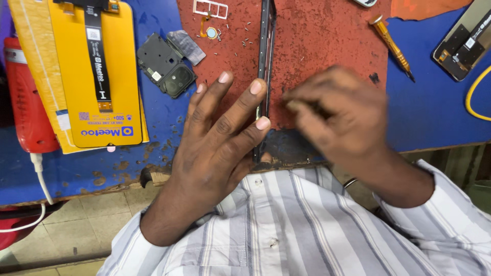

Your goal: The person cleans the edges and interior of a disassembled smartphone using a small metal tool, a red-handled screwdriver, and a purple toothbrush. They scrape along the frame, brush the inside, and handle a yellow battery package before continuing to clean the phone's edges.

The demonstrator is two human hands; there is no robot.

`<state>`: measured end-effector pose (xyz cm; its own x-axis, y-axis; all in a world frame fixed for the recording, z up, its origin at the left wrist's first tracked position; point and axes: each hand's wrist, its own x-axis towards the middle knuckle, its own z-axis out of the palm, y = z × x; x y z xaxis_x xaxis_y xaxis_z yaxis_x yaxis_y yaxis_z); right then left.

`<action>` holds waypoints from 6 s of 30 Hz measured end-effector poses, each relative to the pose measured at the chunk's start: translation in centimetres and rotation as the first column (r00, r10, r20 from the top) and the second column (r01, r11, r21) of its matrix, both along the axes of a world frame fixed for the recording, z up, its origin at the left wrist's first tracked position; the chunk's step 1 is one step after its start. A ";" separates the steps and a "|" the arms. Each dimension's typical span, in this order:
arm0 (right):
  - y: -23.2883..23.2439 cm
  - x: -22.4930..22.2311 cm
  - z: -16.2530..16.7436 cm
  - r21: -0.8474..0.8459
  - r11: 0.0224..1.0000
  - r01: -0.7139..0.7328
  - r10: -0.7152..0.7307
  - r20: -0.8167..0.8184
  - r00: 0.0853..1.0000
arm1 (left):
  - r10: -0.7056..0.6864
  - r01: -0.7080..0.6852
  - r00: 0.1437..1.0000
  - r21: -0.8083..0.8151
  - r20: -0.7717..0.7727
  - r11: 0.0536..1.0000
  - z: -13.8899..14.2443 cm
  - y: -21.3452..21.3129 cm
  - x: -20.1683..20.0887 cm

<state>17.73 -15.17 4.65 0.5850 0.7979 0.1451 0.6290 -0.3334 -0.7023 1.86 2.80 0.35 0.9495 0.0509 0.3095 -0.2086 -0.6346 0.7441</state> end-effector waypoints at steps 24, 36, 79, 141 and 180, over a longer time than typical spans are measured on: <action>-4.6 0.4 0.1 -0.023 0.998 0.058 -0.045 0.381 0.923 | 0.272 -0.252 0.962 -0.378 0.001 0.891 1.7 -1.3 0.1; -5.5 -2.1 -0.4 -0.011 0.991 0.133 -0.113 0.465 0.878 | 0.199 -0.239 0.971 -0.539 -0.132 0.807 3.0 1.8 1.8; 15.9 -16.2 0.7 0.372 0.925 -0.078 0.380 -0.911 0.161 | 0.643 -0.714 0.687 0.151 0.337 0.684 -1.2 6.8 -17.4; -5.7 5.2 4.5 -0.547 0.825 -0.143 0.476 0.535 0.698 | 0.169 -0.169 0.986 0.033 0.013 0.985 1.2 2.0 -0.8; -2.3 2.5 3.7 -0.536 0.821 -0.199 0.540 0.615 0.575 | 0.153 -0.155 0.988 0.125 0.027 0.980 1.0 2.5 -1.7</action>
<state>20.24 -17.44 8.39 0.0625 0.9979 0.0159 0.9852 -0.0642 0.1587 0.11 5.35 1.34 0.9277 0.1555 0.3394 -0.1135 -0.7486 0.6533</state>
